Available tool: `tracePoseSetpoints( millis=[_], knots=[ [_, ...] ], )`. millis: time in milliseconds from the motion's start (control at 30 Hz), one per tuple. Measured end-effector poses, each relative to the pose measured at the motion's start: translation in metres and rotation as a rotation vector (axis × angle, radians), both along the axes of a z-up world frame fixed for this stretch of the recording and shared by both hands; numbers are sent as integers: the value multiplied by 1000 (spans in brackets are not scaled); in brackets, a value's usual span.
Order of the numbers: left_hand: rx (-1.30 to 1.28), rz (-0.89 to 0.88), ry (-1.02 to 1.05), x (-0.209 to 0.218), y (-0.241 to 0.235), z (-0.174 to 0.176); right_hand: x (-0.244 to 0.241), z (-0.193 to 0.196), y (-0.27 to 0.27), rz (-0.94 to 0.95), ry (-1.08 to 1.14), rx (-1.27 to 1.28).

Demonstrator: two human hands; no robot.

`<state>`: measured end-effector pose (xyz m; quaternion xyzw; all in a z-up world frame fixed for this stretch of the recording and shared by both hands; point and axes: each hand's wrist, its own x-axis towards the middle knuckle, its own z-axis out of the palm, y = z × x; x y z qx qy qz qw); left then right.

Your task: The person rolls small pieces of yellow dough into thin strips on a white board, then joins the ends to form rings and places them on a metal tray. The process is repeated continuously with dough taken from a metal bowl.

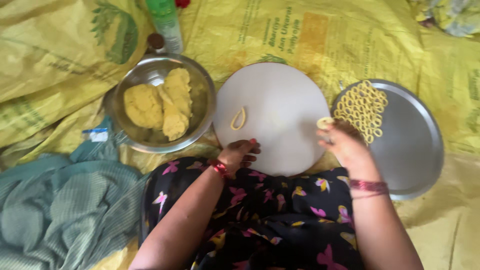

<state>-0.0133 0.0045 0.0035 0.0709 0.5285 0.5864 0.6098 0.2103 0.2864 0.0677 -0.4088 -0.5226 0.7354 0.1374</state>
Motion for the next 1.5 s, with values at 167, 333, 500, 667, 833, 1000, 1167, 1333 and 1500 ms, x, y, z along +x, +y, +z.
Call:
tracePoseSetpoints(
  millis=[167,333,500,667,833,1000,1167,1333,1500],
  knots=[
    [-44,-1,42,-3,2,-4,92,-42,93,-340,-252,-22],
    [-100,20,61,-7,3,6,134,-103,114,-443,-438,-311],
    [-134,35,66,-13,4,17,133,-119,120,-380,-697,-10],
    [-130,36,154,-15,4,-10,127,-117,122,-127,-904,162],
    [-200,160,814,-15,13,-41,119,-99,120,-25,-1223,253],
    [-502,131,1320,-22,16,-21,92,-89,109,43,-1246,487],
    [-604,42,1464,-14,27,0,82,-93,102,138,-1103,588],
    [-622,-15,1562,-16,36,-21,73,-89,99,227,-1034,776],
    [-522,60,1546,-15,35,-31,49,-53,59,170,-926,777]
  ],
)
